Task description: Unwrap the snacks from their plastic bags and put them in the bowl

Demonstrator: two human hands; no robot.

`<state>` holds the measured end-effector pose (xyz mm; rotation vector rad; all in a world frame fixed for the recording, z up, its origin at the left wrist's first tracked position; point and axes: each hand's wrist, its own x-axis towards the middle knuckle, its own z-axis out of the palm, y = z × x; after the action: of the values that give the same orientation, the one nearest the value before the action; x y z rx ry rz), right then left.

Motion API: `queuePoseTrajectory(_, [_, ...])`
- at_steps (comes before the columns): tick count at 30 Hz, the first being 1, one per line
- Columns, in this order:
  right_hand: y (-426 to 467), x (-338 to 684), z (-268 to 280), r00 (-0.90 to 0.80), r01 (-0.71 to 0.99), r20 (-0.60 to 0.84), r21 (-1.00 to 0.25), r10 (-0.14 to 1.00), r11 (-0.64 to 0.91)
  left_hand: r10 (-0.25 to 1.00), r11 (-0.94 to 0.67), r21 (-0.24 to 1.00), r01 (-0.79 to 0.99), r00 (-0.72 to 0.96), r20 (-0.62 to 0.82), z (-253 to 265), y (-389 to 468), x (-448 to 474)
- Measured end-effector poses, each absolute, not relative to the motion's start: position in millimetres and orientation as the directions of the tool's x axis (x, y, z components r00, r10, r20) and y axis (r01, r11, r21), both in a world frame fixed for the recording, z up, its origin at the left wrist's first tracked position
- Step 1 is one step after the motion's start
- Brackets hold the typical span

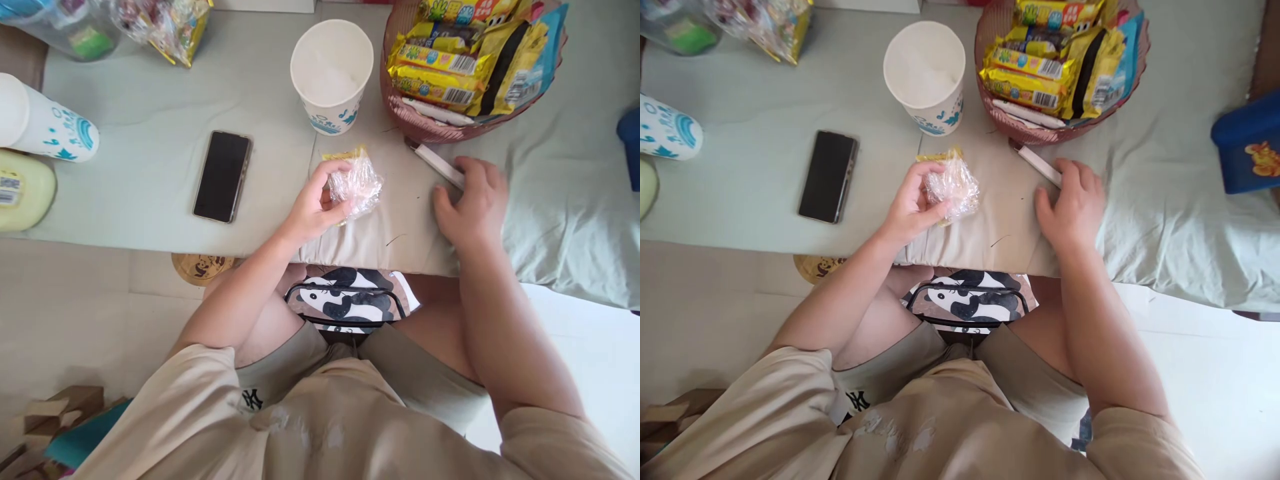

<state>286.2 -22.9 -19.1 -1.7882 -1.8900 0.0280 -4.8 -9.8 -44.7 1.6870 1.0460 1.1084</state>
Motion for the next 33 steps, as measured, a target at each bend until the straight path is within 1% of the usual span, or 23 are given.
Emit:
queuePoseTrajectory(2, [-25.0,285.5,-21.4,0.013,0.933,0.311,-0.346,0.950,0.100,0.945,-0.261,0.946,0.190,0.251,0.210,-45.4,-10.7,-3.0])
queuePoseTrajectory(3, [-26.8,283.0,-20.6,0.008,0.930,0.284,-0.355,0.959,0.098,0.945,-0.255,0.949,0.186,0.255,0.204,-46.0,-11.0,-2.3])
queuePoseTrajectory(5, [-32.9,274.8,-15.3,0.001,0.903,0.242,-0.417,0.970,0.103,0.943,-0.261,0.948,0.180,0.259,0.210,-47.3,-11.3,-1.4])
queuePoseTrajectory(8, [-46.2,258.9,-3.2,0.059,0.793,0.174,-0.606,0.983,0.060,0.942,-0.289,0.937,0.198,0.231,0.242,-48.9,-11.9,-1.0])
queuePoseTrajectory(11, [-58.4,243.8,6.7,0.101,0.579,0.073,-0.815,0.992,0.000,0.951,-0.280,0.937,0.209,0.193,0.242,-49.0,-12.9,-0.6])
queuePoseTrajectory(12, [-61.2,239.1,8.8,0.088,0.512,0.052,-0.859,0.995,0.000,0.955,-0.267,0.942,0.204,0.187,0.230,-48.9,-13.3,-0.2])
queuePoseTrajectory(14, [-64.6,230.6,11.3,0.033,0.434,0.038,-0.901,0.999,0.020,0.962,-0.239,0.952,0.191,0.183,0.204,-48.5,-13.8,0.7])
queuePoseTrajectory(16, [-65.2,223.6,11.8,-0.032,0.431,0.030,-0.902,0.999,0.041,0.963,-0.232,0.954,0.189,0.180,0.199,-48.4,-14.0,1.9])
queuePoseTrajectory(19, [-62.6,217.4,10.9,-0.106,0.485,-0.020,-0.874,0.994,0.034,0.961,-0.253,0.944,0.212,0.170,0.219,-48.9,-14.6,3.2])
queuePoseTrajectory(24, [-59.2,217.5,10.2,-0.152,0.555,-0.087,-0.831,0.985,0.012,0.955,-0.275,0.942,0.194,0.173,0.243,-47.4,-15.3,2.9])
queuePoseTrajectory(26, [-59.6,218.8,10.3,-0.174,0.558,-0.095,-0.830,0.980,0.019,0.954,-0.292,0.935,0.201,0.129,0.270,-44.8,-13.4,0.1])
queuePoseTrajectory(30, [-59.9,222.9,11.7,-0.191,0.565,-0.104,-0.825,0.976,0.022,0.939,-0.329,0.905,0.269,-0.014,0.345,-37.5,-3.3,-13.5])
queuePoseTrajectory(33, [-56.7,230.8,13.0,-0.153,0.593,-0.116,-0.805,0.981,-0.002,0.933,-0.330,0.897,0.295,-0.044,0.358,-34.8,4.2,-24.7])
